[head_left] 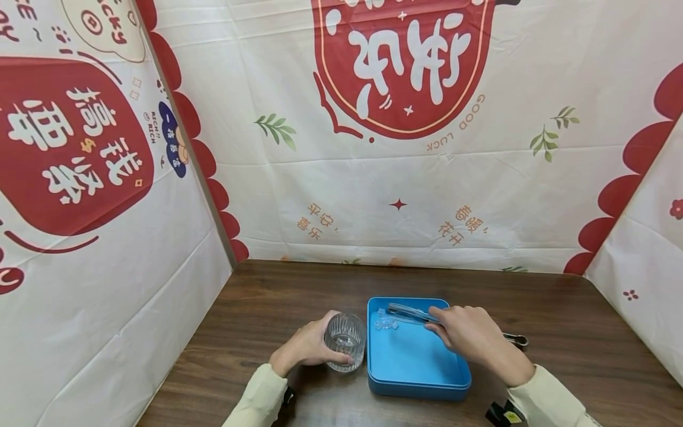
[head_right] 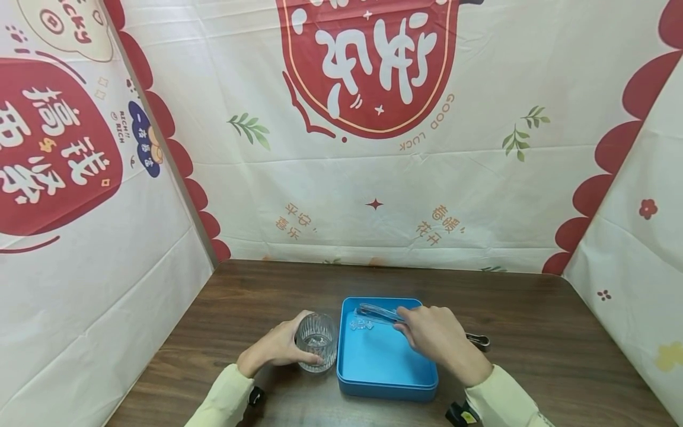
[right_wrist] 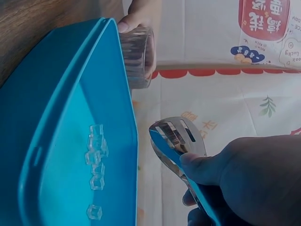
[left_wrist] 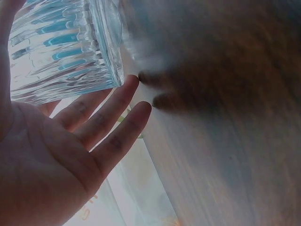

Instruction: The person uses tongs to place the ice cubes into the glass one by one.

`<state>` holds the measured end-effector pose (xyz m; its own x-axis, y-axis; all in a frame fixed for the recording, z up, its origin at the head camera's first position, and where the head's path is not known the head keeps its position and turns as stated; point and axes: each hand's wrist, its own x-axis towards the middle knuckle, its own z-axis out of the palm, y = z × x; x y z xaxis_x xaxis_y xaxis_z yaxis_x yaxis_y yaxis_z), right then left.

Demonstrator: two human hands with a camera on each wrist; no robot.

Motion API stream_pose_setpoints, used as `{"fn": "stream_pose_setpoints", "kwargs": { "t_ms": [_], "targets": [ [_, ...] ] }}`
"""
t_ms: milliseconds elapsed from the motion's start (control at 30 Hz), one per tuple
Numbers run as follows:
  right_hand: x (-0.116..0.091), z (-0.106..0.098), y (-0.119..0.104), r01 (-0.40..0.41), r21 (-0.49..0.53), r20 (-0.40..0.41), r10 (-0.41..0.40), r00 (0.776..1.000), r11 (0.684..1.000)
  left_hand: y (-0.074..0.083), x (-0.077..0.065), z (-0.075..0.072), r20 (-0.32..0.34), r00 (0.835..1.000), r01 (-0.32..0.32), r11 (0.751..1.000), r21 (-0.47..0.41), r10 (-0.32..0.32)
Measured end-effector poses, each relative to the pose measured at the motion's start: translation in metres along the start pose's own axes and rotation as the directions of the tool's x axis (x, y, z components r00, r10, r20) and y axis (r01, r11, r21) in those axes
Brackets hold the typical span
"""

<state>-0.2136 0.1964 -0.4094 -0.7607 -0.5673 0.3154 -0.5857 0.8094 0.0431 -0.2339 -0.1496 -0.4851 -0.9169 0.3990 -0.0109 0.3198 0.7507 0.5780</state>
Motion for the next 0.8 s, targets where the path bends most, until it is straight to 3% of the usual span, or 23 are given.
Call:
{"fn": "stream_pose_setpoints", "kwargs": {
  "t_ms": [333,800],
  "targets": [
    [0.004,-0.004,-0.010,0.038,0.016,-0.068,-0.037,0.997,0.999,0.000,-0.001,0.001,0.007,1.000,0.010,1.000,-0.005,-0.010],
    [0.014,-0.010,-0.027,0.062,0.081,-0.051,-0.058,0.997,0.995,0.001,0.000,0.001,0.001,1.000,0.003,1.000,-0.001,-0.003]
  ]
}}
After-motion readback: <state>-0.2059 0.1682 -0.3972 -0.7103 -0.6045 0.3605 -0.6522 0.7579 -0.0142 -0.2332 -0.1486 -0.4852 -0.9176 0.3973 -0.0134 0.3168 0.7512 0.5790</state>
